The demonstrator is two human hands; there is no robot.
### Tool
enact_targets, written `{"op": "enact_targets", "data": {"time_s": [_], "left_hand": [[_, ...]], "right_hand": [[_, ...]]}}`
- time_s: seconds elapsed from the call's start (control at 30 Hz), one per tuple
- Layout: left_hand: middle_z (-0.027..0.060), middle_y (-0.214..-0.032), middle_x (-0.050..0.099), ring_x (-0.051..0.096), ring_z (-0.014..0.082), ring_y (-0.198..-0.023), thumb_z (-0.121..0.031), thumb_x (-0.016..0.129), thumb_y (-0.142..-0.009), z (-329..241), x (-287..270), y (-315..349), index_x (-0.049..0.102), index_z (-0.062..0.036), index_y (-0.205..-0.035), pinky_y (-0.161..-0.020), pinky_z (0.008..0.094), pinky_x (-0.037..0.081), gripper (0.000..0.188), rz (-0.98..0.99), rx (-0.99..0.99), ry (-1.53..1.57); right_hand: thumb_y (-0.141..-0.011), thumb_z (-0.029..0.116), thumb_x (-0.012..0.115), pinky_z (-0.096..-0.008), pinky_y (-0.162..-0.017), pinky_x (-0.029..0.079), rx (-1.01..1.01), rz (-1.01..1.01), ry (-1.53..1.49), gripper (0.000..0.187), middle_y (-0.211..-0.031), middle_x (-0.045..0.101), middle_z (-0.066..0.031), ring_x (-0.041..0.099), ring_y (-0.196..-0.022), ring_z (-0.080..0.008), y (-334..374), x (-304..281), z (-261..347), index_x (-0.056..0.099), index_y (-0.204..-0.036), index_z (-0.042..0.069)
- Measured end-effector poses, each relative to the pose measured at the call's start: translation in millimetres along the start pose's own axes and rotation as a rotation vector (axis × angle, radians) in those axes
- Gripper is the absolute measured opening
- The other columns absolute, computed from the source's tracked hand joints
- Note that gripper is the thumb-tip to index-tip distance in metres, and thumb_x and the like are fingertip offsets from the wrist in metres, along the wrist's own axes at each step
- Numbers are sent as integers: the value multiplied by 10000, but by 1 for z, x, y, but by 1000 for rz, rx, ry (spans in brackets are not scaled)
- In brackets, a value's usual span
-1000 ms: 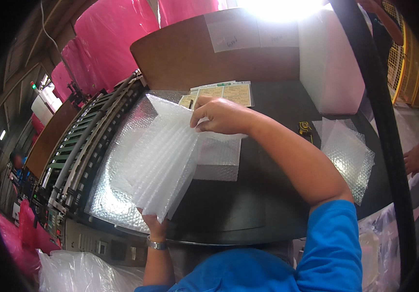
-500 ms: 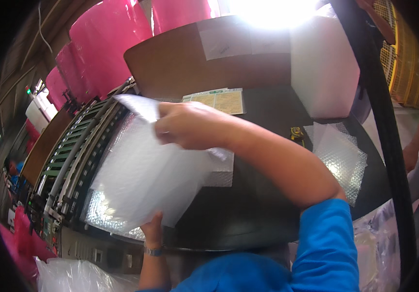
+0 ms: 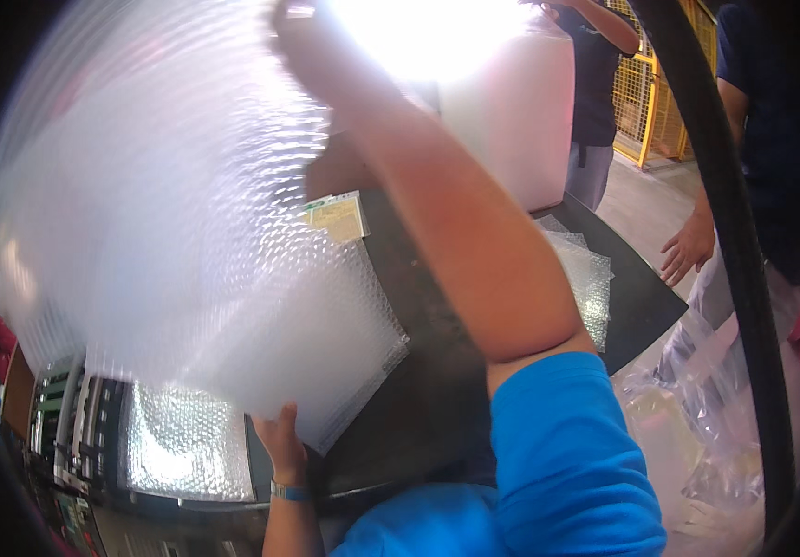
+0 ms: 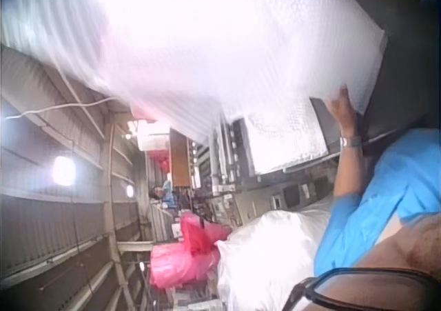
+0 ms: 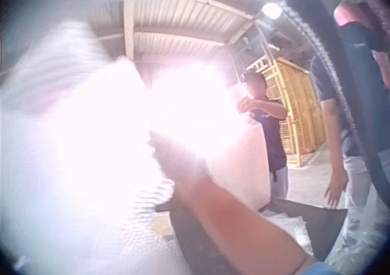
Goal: The person stands at a workstation and repeatedly picks up stacks of bubble wrap sheets. They separate the sheets and place them into a large clear plastic bag positioned to their left. The person continues this process, handling the bubble wrap and organizing it into the bag.
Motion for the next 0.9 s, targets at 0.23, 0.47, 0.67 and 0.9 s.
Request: {"op": "enact_targets", "data": {"time_s": [0.23,0.47,0.67,0.9], "left_hand": [[150,-1096,490,483,244,-1004,-84,604,-729,34,-16,-14,372,27,-1177,-856,371,400,517,20,-425,88],[164,-1019,518,584,261,-838,-120,557,-787,93,-29,-14,371,75,-1124,-702,373,525,432,81,-889,263],[163,-1039,511,561,254,-882,-52,605,-740,70,1,-25,348,39,-1166,-716,352,505,506,28,-874,58],[173,-1059,498,546,271,-916,25,537,-720,89,-16,-11,327,22,-1190,-761,372,491,516,10,-750,113]], "right_hand": [[-811,152,475,-463,-676,467,645,-735,94,225,-947,518,-133,522,-849,-275,177,-162,-163,519,-992,25],[-738,-35,413,-323,-419,377,882,-956,-128,374,-688,475,-68,469,-524,-156,361,-140,-296,396,-1093,83],[-683,-88,429,-265,-389,326,981,-763,-46,456,-680,462,-68,428,-483,-113,364,-91,-255,379,-1103,82],[-693,-92,414,-234,-378,315,700,-939,-243,444,-840,481,-96,434,-508,-106,338,-114,-245,383,-1103,75]]}}
Point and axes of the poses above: each hand's wrist, its own y-axis away from the middle knuckle, its own x-axis out of the palm, z = x × y, the point moved 7 cm from there along -y, towards the middle knuckle
